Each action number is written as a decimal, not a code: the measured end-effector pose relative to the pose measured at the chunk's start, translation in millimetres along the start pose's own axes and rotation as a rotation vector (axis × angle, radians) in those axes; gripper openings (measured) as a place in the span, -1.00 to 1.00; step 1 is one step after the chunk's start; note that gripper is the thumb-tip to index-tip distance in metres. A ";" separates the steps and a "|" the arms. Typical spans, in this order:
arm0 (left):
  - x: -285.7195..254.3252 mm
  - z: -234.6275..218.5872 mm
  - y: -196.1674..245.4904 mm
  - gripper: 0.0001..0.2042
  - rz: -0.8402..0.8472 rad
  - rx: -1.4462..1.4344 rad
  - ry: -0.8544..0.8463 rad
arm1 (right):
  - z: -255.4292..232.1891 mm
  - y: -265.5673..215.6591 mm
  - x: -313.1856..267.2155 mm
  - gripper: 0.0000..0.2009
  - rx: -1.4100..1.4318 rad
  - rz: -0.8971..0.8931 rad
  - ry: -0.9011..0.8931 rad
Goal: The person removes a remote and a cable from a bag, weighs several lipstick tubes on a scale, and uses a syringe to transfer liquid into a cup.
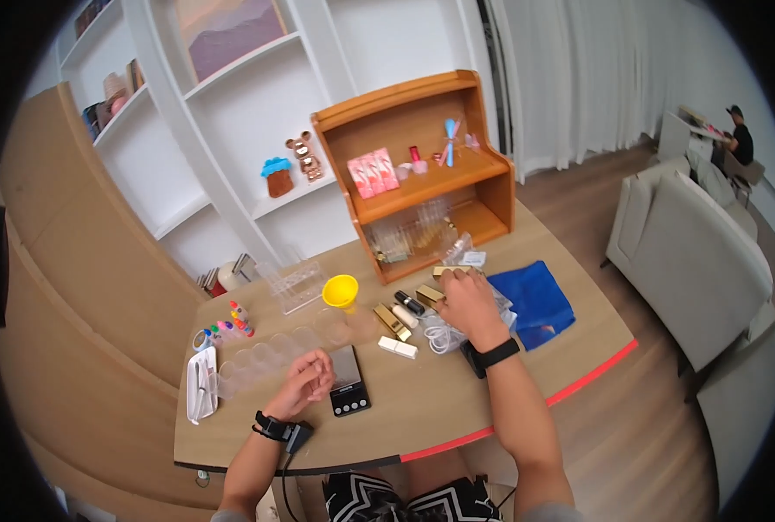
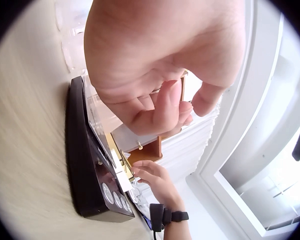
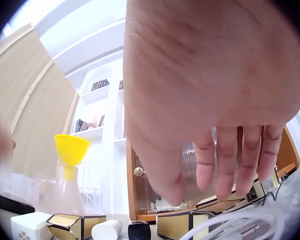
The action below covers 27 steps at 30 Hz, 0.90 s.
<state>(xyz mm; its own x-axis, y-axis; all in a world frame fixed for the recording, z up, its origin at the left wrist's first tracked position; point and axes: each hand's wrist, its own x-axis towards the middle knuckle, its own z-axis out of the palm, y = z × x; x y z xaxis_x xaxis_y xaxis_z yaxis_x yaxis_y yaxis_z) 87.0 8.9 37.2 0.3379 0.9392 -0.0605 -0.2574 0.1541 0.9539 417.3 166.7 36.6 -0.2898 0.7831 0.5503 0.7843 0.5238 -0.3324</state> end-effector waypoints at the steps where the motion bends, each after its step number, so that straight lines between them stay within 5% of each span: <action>1: 1.0 0.1 -0.4 -0.76 -0.015 -0.001 -0.018 | -3.8 -1.6 -0.7 -0.71 0.012 0.025 -0.056; 8: -2.2 -5.4 -9.6 -0.82 0.045 -0.165 -0.040 | 6.7 5.0 0.6 -0.66 0.032 0.089 -0.240; 10: -3.4 -6.6 -11.3 -0.70 0.045 -0.157 -0.071 | 5.3 3.4 0.6 -0.67 0.037 0.094 -0.261; 13: -4.9 -7.3 -12.4 -0.71 0.039 -0.160 -0.077 | -12.0 -4.9 7.8 -0.69 0.133 0.085 -0.181; 15: -4.4 -10.9 -14.1 -0.74 0.051 -0.196 -0.081 | -26.1 -13.8 11.9 -0.68 0.348 0.087 0.030; 17: -3.3 -11.8 -13.7 -0.77 0.061 -0.221 -0.095 | -30.2 -19.6 12.1 -0.69 0.510 0.082 -0.019; 19: -2.6 -10.4 -11.7 -0.76 0.044 -0.214 -0.100 | -25.9 -25.9 8.7 -0.72 1.152 0.012 -0.311; 21: -0.1 -6.3 -12.9 -0.76 0.077 -0.172 -0.098 | -29.7 -49.0 0.8 -0.70 1.117 -0.013 -0.568; 27: 1.1 7.3 -17.5 -0.58 0.105 -0.014 -0.141 | 0.3 -94.4 -15.1 -0.65 1.088 -0.093 -0.757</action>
<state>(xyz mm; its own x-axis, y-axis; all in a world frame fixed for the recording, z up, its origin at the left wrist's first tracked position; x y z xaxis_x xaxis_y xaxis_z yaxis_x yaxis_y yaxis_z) 98.4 5.0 22.6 0.4322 0.8980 0.0823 -0.3105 0.0625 0.9485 347.5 105.5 59.4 -0.8279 0.5367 0.1627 0.0120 0.3070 -0.9516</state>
